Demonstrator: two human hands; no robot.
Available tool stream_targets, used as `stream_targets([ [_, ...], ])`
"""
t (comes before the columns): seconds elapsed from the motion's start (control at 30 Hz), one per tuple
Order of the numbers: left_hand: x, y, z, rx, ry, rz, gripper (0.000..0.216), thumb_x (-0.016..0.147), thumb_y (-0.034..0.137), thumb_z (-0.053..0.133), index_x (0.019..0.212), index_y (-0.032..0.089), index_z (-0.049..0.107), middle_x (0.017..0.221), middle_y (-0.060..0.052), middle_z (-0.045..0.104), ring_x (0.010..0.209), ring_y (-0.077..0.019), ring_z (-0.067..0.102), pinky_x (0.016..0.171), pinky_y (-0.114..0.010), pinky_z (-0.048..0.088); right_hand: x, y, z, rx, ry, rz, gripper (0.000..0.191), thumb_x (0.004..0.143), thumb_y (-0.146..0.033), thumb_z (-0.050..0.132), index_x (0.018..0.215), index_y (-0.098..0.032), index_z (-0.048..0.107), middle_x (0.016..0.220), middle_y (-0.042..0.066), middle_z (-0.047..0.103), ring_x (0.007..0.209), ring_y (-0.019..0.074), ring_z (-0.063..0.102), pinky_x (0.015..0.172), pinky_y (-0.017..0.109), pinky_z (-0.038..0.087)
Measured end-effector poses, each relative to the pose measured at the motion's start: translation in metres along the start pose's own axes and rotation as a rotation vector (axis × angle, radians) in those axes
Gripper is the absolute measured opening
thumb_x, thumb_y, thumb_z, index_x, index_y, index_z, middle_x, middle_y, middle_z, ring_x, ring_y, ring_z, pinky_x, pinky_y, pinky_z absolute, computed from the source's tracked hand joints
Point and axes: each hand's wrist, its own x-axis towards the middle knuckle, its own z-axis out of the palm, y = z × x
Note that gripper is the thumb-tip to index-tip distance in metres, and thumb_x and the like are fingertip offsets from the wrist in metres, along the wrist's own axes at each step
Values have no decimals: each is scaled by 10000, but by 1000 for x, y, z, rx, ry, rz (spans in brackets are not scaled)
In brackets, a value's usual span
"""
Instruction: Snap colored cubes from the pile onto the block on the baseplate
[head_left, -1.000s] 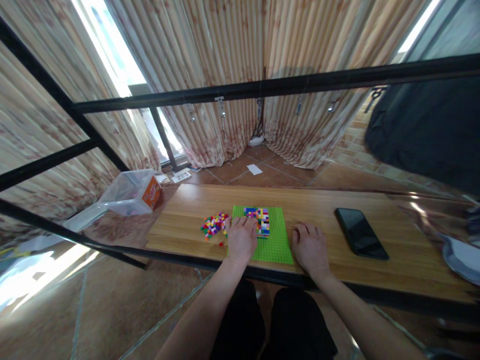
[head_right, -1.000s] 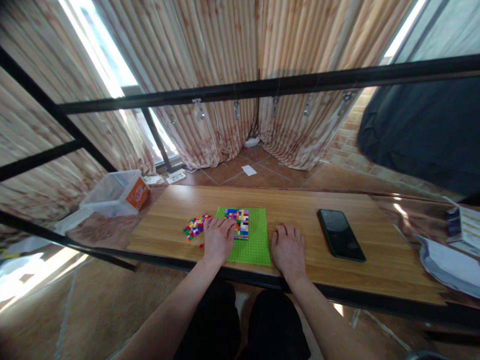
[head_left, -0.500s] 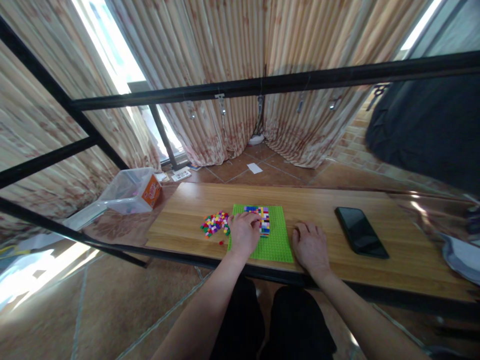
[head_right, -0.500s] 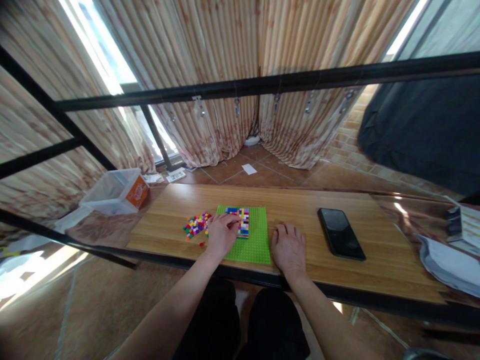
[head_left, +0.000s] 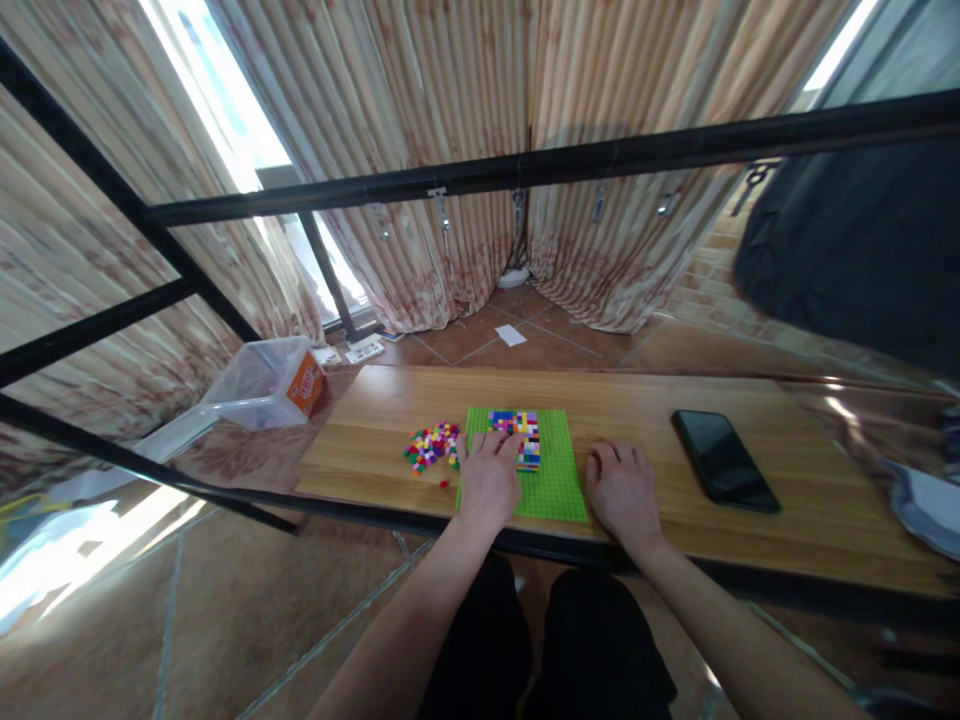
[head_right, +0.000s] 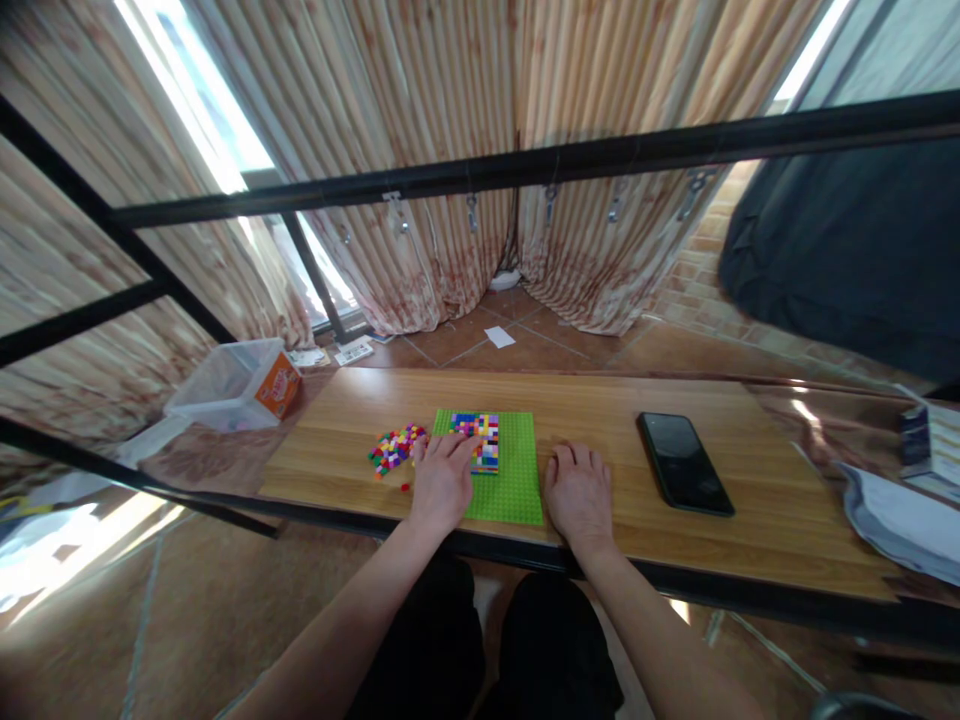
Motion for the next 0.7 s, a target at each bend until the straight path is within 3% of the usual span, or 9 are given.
stream_targets([
  [0.37, -2, 10, -7, 205, -125, 92, 436, 909, 85, 435, 1305, 191, 584, 1217, -112, 640, 1128, -296, 548, 1099, -631, 305, 0, 2, 2, 4, -17, -1, 262, 940, -236, 441, 1044, -143, 662, 1107, 132, 646, 998, 262, 499, 820, 370, 347],
  [0.53, -4, 13, -3, 184, -146, 76, 438, 908, 82, 431, 1317, 174, 555, 1233, -114, 622, 1138, -289, 541, 1109, -630, 298, -2, 5, 4, -24, -13, -5, 287, 941, -263, 431, 1052, -141, 666, 1086, 141, 647, 965, 276, 508, 800, 377, 349],
  [0.7, -8, 8, -5, 90, -126, 33, 540, 860, 66, 474, 1371, 237, 501, 1285, -96, 603, 1183, -291, 519, 1118, -635, 261, -2, 10, 8, -58, -8, -45, 303, 944, -267, 418, 1053, -130, 665, 1034, 159, 652, 950, 287, 523, 786, 386, 348],
])
